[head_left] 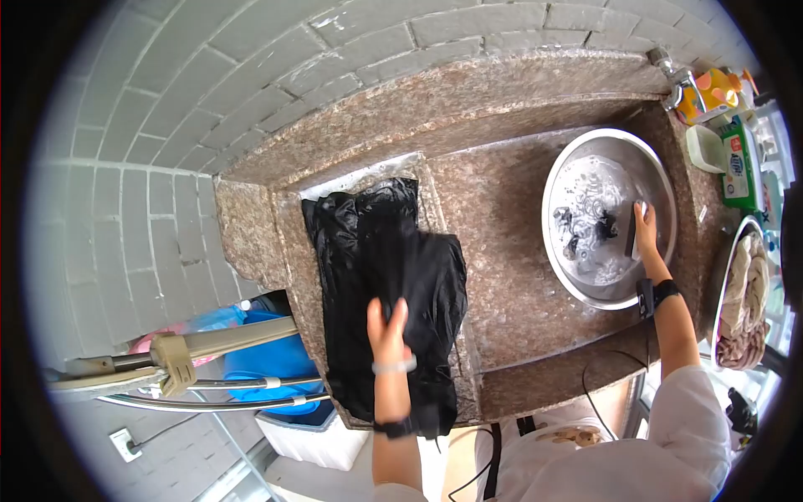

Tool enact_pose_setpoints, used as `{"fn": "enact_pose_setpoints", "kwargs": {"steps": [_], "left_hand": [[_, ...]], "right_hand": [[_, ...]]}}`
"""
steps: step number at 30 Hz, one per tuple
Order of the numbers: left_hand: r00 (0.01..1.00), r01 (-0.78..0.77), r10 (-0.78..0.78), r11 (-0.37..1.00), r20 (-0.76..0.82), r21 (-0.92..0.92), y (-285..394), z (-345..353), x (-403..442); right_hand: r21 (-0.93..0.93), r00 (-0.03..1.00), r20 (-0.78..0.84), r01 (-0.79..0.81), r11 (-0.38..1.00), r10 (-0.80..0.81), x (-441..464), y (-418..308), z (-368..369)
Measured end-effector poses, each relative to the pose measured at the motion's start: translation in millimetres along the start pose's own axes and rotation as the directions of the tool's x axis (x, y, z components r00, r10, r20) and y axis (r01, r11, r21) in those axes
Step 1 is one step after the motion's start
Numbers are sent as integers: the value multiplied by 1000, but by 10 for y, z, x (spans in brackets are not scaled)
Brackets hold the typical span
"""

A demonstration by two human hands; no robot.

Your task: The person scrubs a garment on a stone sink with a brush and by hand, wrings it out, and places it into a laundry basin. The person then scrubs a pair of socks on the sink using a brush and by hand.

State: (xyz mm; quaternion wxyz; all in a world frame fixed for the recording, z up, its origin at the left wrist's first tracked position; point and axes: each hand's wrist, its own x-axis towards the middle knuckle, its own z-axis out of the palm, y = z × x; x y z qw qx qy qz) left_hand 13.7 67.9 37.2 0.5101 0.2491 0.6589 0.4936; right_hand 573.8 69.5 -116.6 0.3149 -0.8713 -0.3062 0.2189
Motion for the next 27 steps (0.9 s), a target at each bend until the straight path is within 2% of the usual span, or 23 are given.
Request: {"fn": "enact_pose_setpoints", "kwargs": {"steps": [2,4,5,6,9,10,11,12,13,14,15,16,17,18,19,20,21,22,23,24,25,26,27], "left_hand": [[991,121,-124,990,42,67,347,-304,-734],[972,227,-232,970,44,91,437,-827,-1389],[926,306,-335,936,175,174,515,-1143,-1564],[852,353,-429,894,300,276,593,-1458,-1738],[733,613,-665,737,143,285,793,-1579,-1859],[736,613,-662,740,142,278,702,-1529,-1816],[920,335,-391,817,26,469,530,-1418,-1697],[998,61,-62,748,-23,661,443,-1328,-1608],[998,66,-55,657,-40,751,436,-1279,-1562],[997,72,-49,559,-53,826,424,-1187,-1480],[925,-327,240,115,294,938,407,-825,-1140],[919,-344,253,142,302,928,146,-878,-980],[965,-218,194,223,176,950,16,-808,-890],[963,-184,233,199,136,963,-155,-829,-771],[958,-150,270,174,100,973,-269,-865,-714],[913,-320,337,246,228,915,-293,-878,-767],[843,-481,420,305,337,822,-333,-852,-819],[789,-583,402,248,465,774,-220,-740,-993],[840,-541,191,239,507,806,-179,-679,-1210],[852,-522,75,195,517,831,-154,-622,-1382],[863,-505,66,136,500,853,-270,-626,-1500],[848,-520,179,96,499,849,-528,-710,-1593],[855,-511,138,52,500,858,-670,-786,-1706]], "right_hand": [[-331,946,-55,284,900,-319,95,243,128],[-381,926,-1,348,857,-376,-33,-30,105],[-431,895,44,417,800,-443,-82,-161,83],[-428,900,52,412,804,-433,-65,-162,104],[-506,885,-21,392,768,-465,-48,-145,217],[-573,920,23,333,749,-391,-32,-100,292],[-637,948,55,275,720,-313,-9,-71,386],[-404,970,19,228,886,-241,94,13,541],[-167,930,16,363,917,-366,101,-60,647],[-38,935,60,352,935,-350,146,-111,634],[78,867,32,494,866,-498,-258,-698,791],[240,901,200,336,911,-385,-612,-1236,769],[216,820,331,416,883,-468,-953,-1668,777],[206,714,451,500,841,-535,-1261,-2033,848],[370,508,381,682,631,-773,-1579,-2238,1047],[196,494,794,341,919,-353,-1850,-2310,1220],[451,255,838,175,875,-482,-2268,-2792,1034],[600,192,485,636,485,-853,-2556,-2527,1503],[546,117,459,745,383,-881,-2905,-2558,1452],[552,-70,570,771,318,-819,-3199,-2688,1260],[564,-246,658,787,249,-711,-3448,-2776,1077],[608,-352,630,778,157,-692,-3689,-2570,1013],[648,-449,598,759,70,-664,-3834,-2408,1012]]}}
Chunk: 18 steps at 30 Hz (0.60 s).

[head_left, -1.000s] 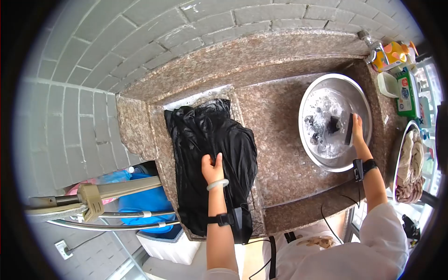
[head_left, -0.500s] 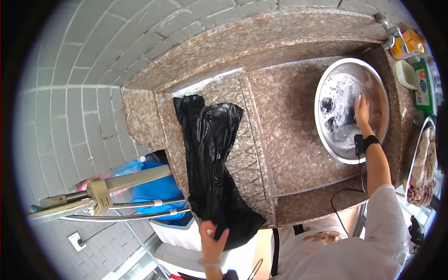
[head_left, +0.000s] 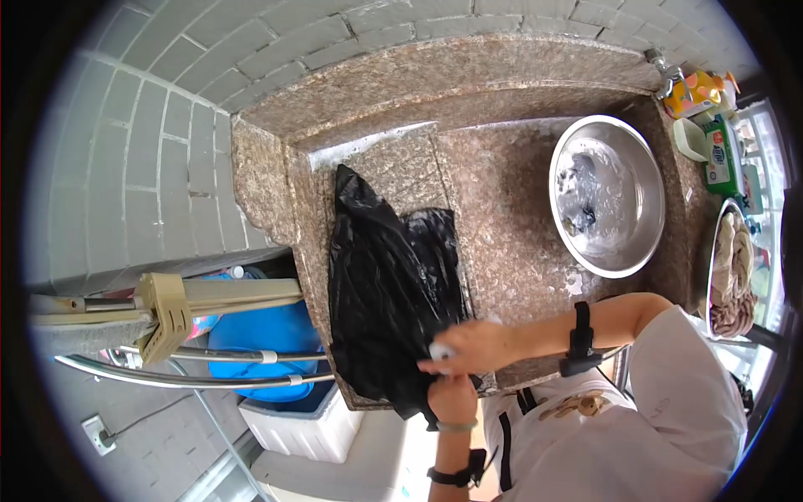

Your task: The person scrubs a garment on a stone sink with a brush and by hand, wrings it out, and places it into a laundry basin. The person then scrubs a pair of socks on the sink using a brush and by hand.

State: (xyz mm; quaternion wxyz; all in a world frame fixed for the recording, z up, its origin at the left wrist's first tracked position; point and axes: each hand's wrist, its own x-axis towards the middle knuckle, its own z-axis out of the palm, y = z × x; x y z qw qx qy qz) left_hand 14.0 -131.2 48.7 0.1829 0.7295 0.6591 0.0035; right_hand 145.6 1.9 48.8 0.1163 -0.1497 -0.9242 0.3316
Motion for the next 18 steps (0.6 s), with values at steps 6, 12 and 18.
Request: {"fn": "enact_pose_setpoints", "kwargs": {"steps": [6,12,18], "left_hand": [[992,51,-60,995,-107,-83,40,-22,21],[991,-26,1,981,-130,-191,0,-30,-70],[998,-34,23,985,-65,-171,38,-71,-109]], "right_hand": [[-406,953,-292,-47,912,-81,1568,2120,-231],[-6,928,-146,-346,938,342,1238,1425,-373],[-36,914,240,-328,944,327,1088,1116,-338]]}}
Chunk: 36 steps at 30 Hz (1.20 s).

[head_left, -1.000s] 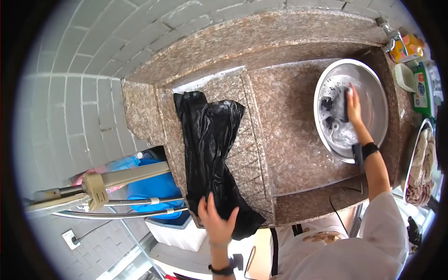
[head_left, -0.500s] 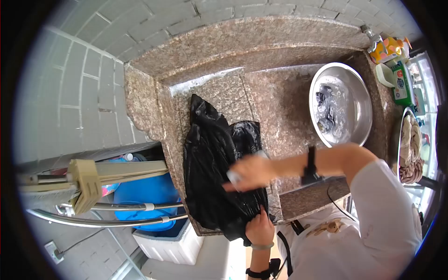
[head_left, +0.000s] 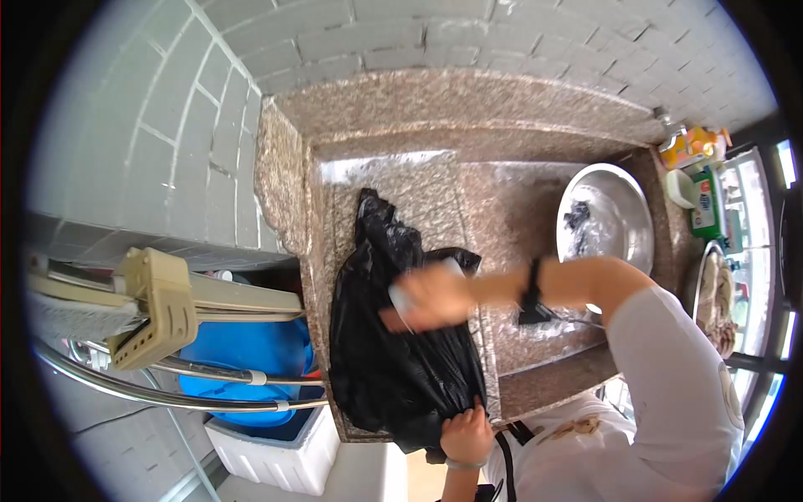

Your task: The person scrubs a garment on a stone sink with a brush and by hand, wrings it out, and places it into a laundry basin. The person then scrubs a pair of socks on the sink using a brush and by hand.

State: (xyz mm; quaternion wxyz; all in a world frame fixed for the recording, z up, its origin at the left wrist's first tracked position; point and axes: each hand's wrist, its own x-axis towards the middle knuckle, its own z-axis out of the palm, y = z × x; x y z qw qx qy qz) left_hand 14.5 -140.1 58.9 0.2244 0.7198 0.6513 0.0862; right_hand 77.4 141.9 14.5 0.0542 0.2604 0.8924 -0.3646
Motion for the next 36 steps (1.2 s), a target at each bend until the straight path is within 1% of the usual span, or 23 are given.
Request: {"fn": "enact_pose_setpoints", "kwargs": {"steps": [1,2,3,4,6,7,9,10,11,12,13,15,19,21,22,23,24,27,31,33,34,35,36], "left_hand": [[1000,18,-18,1000,10,19,-6,20,15],[1000,25,-25,999,8,33,-37,25,47],[1000,25,-24,999,-2,34,-40,13,86],[1000,23,-23,999,-3,27,5,-8,80],[1000,21,-21,1000,3,-2,-25,-35,63],[999,36,-36,999,-31,-4,-19,-132,35],[989,137,-136,991,-59,10,-16,-280,-61],[987,139,-138,990,-83,11,-9,-411,-48],[946,294,-275,951,-170,94,12,-555,-51],[881,445,-398,881,-256,162,12,-652,-65],[878,447,-398,880,-265,160,-46,-648,-76],[863,410,-344,904,-369,117,-215,-489,-139],[853,322,-310,946,-419,-44,-364,-119,-165],[842,353,-436,890,-318,-288,-410,-70,-160],[837,356,-438,891,-327,-283,-341,-238,-79],[831,359,-500,818,-246,-451,-256,-410,-21],[823,363,-549,709,-149,-605,-152,-591,31],[885,341,-465,600,31,-724,112,-830,168],[974,226,-112,434,197,-872,522,-847,498],[980,191,-24,379,196,-906,741,-722,678],[972,221,18,242,233,-945,841,-677,769],[963,250,74,102,258,-963,903,-635,834],[965,235,99,84,243,-968,934,-565,869]], "right_hand": [[-35,941,-338,20,999,-31,470,341,-9],[-429,866,-410,94,898,-286,873,570,-227],[-296,900,-435,-185,937,40,1266,771,-381],[-315,847,-527,-278,907,77,1472,930,-530],[-233,879,-440,-308,922,183,1622,1048,-689],[-18,935,-286,-226,974,212,1590,1154,-793],[409,914,-372,7,913,160,1364,1322,-733],[519,910,-180,-233,822,372,1011,1140,-838],[752,897,114,-359,552,427,593,882,-944],[773,875,303,-457,439,378,272,825,-830],[759,836,442,-542,360,327,-64,660,-763],[576,861,384,-506,642,334,-398,622,-353],[476,937,309,-303,826,165,-576,489,0],[743,893,443,-415,525,80,-614,391,-120],[743,896,439,-407,531,71,-721,323,-273],[898,935,292,-341,278,202,-929,281,-446],[979,913,183,-205,20,363,-1155,220,-636],[902,869,-219,354,-249,445,-1716,324,-1204],[768,656,-588,637,71,474,-2152,310,-1935],[780,665,-620,578,240,415,-2165,244,-2264],[774,675,-633,547,319,380,-2106,217,-2418],[828,711,-555,423,367,432,-1988,123,-2558],[861,727,-481,288,419,490,-1821,-19,-2687]]}}
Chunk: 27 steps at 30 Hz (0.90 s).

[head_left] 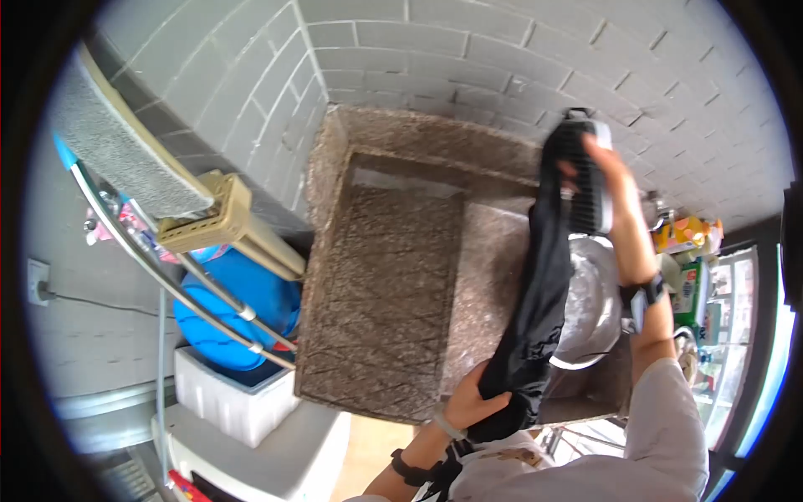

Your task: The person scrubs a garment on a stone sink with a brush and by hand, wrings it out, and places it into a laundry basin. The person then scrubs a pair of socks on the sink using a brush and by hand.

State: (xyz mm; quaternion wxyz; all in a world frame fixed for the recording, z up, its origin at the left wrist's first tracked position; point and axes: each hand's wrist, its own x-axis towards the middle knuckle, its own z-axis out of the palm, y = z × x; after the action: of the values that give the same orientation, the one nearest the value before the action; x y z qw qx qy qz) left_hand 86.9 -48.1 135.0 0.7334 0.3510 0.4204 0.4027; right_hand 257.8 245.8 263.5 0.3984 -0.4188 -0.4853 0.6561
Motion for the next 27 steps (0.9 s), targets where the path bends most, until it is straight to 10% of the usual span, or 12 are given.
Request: {"fn": "enact_pose_setpoints", "kwargs": {"steps": [2,4,9,11,12,14,16,18,21,23,24,27], "left_hand": [[999,32,-41,966,-31,-256,-139,38,62],[994,13,-58,907,-94,-420,-57,-71,38],[745,121,-242,966,-621,-230,113,-1023,-295],[601,252,164,890,-783,380,-247,-1559,-529],[587,535,319,538,-745,652,-263,-1709,-663],[623,583,469,255,-626,771,-229,-1770,-743],[718,456,503,182,-481,871,-124,-1540,-572],[853,267,449,65,-268,961,74,-1135,-229],[966,143,212,38,-148,989,-67,-773,158],[978,145,155,-29,-139,989,-268,-758,341],[974,157,170,-29,-149,987,-391,-784,416],[976,127,187,-83,-110,988,-499,-897,477]], "right_hand": [[-74,983,-186,-27,997,13,219,-30,568],[-79,995,-5,-99,992,99,695,244,750],[-249,887,402,-133,959,228,1320,1035,1496],[-247,900,376,-132,960,221,1199,1201,1427],[-210,931,341,-62,976,133,1157,1346,1310],[-345,985,143,144,927,-100,799,1559,690],[-331,967,-254,-107,938,21,326,1768,-88],[-151,789,-609,-21,988,-76,-96,2575,-1299],[-115,567,-822,-251,961,50,-1085,3139,-2474],[-460,480,-855,-523,717,-198,-1761,4392,-3956],[-340,318,-938,-753,564,-141,-1772,3921,-3512],[-606,520,-793,-724,329,-316,-1974,3973,-3313]]}}
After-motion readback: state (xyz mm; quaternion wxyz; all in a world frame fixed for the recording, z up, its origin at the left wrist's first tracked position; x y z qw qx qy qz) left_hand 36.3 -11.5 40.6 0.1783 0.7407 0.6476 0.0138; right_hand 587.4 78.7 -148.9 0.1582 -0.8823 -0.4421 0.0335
